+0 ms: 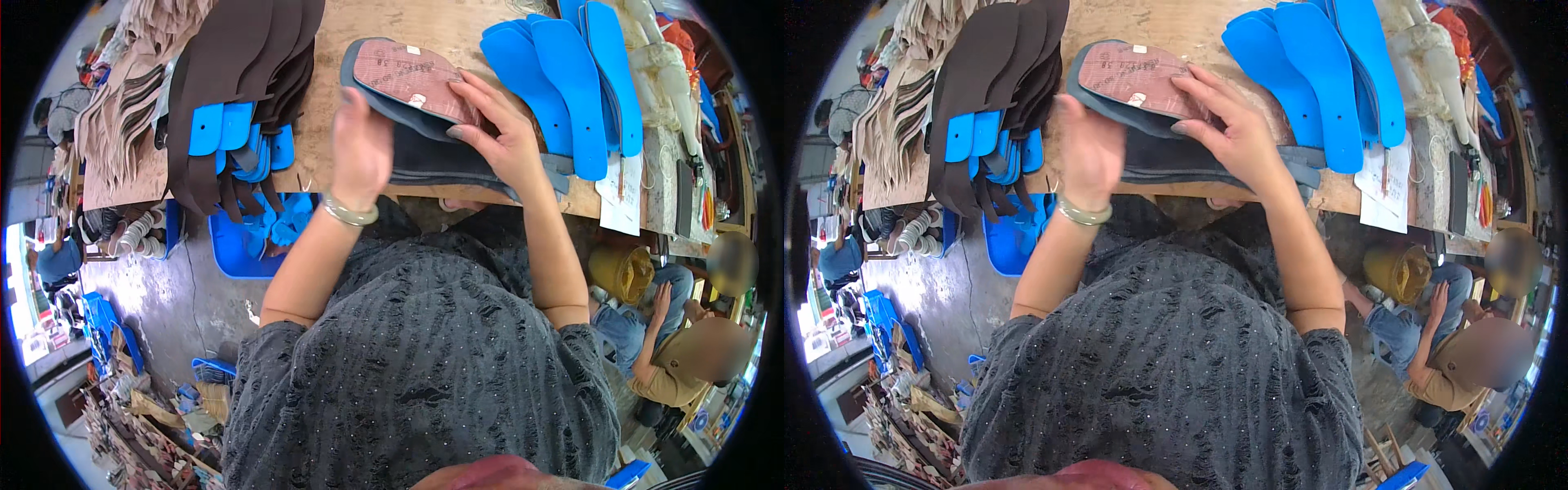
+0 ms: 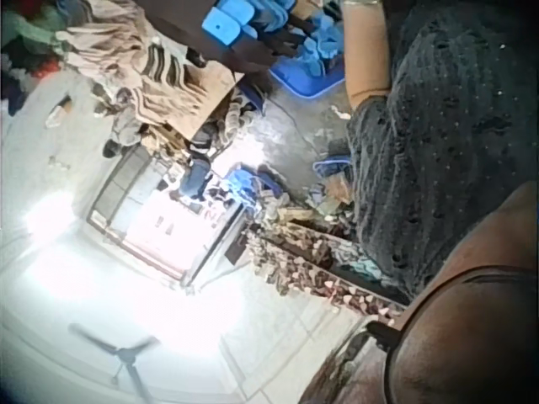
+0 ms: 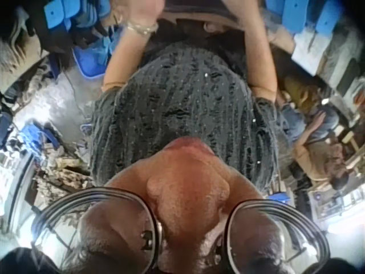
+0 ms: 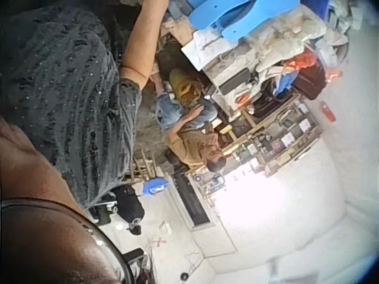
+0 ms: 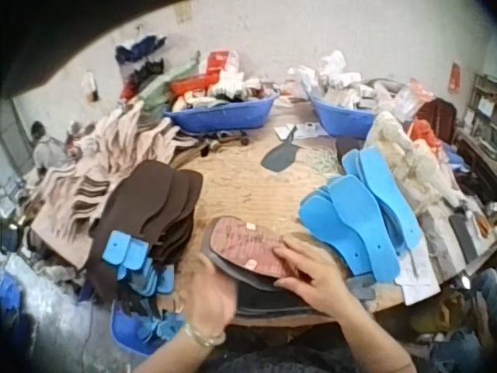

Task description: The person assembles shoe components on a workbench by repeatedly picking up, aligning, and pressing together insole layers, sole boards, and lining material by hand.

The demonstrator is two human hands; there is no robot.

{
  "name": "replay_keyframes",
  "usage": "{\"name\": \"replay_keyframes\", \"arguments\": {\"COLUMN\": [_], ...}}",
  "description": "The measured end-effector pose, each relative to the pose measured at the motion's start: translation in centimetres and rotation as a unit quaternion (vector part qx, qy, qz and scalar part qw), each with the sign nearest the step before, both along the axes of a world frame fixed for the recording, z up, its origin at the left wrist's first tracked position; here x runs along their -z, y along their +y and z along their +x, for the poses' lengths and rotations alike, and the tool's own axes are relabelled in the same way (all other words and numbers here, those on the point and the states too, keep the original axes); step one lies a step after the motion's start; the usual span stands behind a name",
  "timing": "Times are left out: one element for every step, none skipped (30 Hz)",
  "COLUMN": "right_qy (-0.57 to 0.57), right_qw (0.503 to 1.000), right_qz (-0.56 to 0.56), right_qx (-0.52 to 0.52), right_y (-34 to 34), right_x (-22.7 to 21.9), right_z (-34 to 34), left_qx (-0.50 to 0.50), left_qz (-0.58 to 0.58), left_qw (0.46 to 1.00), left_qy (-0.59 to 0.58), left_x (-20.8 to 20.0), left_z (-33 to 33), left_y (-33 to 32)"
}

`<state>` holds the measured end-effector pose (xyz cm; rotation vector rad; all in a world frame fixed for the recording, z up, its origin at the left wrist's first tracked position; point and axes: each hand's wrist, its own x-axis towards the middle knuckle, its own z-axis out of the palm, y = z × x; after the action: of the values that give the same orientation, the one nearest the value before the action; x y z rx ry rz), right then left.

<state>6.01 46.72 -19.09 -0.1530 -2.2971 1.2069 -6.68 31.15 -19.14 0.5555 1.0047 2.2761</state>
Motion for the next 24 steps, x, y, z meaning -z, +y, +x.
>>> {"name": "replay_keyframes", "arguments": {"right_qy": [0.032,0.034,0.037,0.071,0.103,0.133,0.132,0.128,0.125,0.124,0.117,0.109,0.111,0.094,0.076,0.052,0.054,-0.01,-0.073,-0.05,-0.048,-0.076,-0.105,-0.058], "right_qw": [0.999,0.999,0.998,0.993,0.982,0.974,0.974,0.971,0.968,0.968,0.965,0.961,0.96,0.974,0.979,0.987,0.986,0.988,0.939,0.913,0.915,0.938,0.956,0.977], "right_qz": [0.0,0.017,0.02,0.075,0.13,0.152,0.154,0.173,0.192,0.192,0.21,0.229,0.231,0.149,0.067,0.021,0.025,-0.15,-0.317,-0.374,-0.37,-0.316,-0.263,-0.197], "right_qx": [0.012,0.035,0.038,0.064,0.092,0.1,0.105,0.105,0.104,0.107,0.108,0.108,0.111,0.143,0.175,0.152,0.158,0.025,-0.109,-0.159,-0.156,-0.12,-0.082,-0.055], "right_y": [-0.5,-1.1,-1.3,-1.5,-1.6,-1.3,-1.2,-1.1,-1.1,-1.0,-0.7,-0.4,-0.2,-0.2,0.1,0.8,1.6,2.6,3.1,2.2,2.0,2.0,1.9,1.3], "right_x": [-0.3,-0.6,-0.5,-0.1,0.2,0.3,0.1,-0.1,-0.4,-0.6,-0.8,-1.2,-1.9,-2.9,-4.1,-5.2,-5.6,-5.9,-6.4,-7.1,-7.1,-6.5,-5.8,-5.4], "right_z": [0.1,0.1,-0.2,-0.3,-0.3,-0.3,-0.2,-0.1,0.1,0.5,0.7,1.0,1.4,1.9,2.4,2.7,2.7,2.3,2.1,1.3,0.5,-0.3,-1.2,-2.4], "left_qx": [0.053,0.087,0.109,0.101,0.094,0.1,0.111,0.12,0.123,0.118,0.114,0.117,0.125,0.131,0.134,0.143,0.153,0.172,0.177,0.145,0.111,0.09,0.093,0.05], "left_qz": [0.028,0.037,0.086,0.077,0.067,0.068,0.069,0.07,0.069,0.068,0.068,0.069,0.073,0.078,0.081,0.063,0.044,0.051,0.054,0.021,-0.011,-0.026,-0.023,-0.053], "left_qw": [0.998,0.995,0.988,0.989,0.99,0.99,0.986,0.981,0.981,0.983,0.985,0.985,0.984,0.983,0.982,0.983,0.982,0.978,0.977,0.986,0.993,0.995,0.995,0.997], "left_qy": [-0.017,-0.011,-0.062,-0.069,-0.079,-0.079,-0.107,-0.134,-0.135,-0.124,-0.112,-0.11,-0.106,-0.103,-0.102,-0.1,-0.098,-0.107,-0.105,-0.076,-0.048,-0.031,-0.029,-0.01], "left_x": [-0.2,-0.6,-0.5,-0.2,-0.3,-0.5,-0.8,-1.1,-1.1,-1.0,-1.4,-1.8,-2.3,-2.8,-2.8,-2.5,-2.5,-2.7,-2.6,-2.1,-1.7,-1.4,-1.2,-1.0], "left_z": [1.0,1.8,2.4,2.7,3.0,3.0,2.9,2.9,3.0,3.1,2.9,3.0,3.1,3.3,3.2,2.8,2.5,2.4,2.3,2.2,2.0,1.5,1.1,0.5], "left_y": [0.8,1.6,2.2,2.7,3.2,3.4,3.4,3.4,3.4,3.5,3.7,3.7,3.6,3.4,3.2,2.8,2.5,2.3,2.1,2.0,1.8,1.4,1.1,0.9]}}
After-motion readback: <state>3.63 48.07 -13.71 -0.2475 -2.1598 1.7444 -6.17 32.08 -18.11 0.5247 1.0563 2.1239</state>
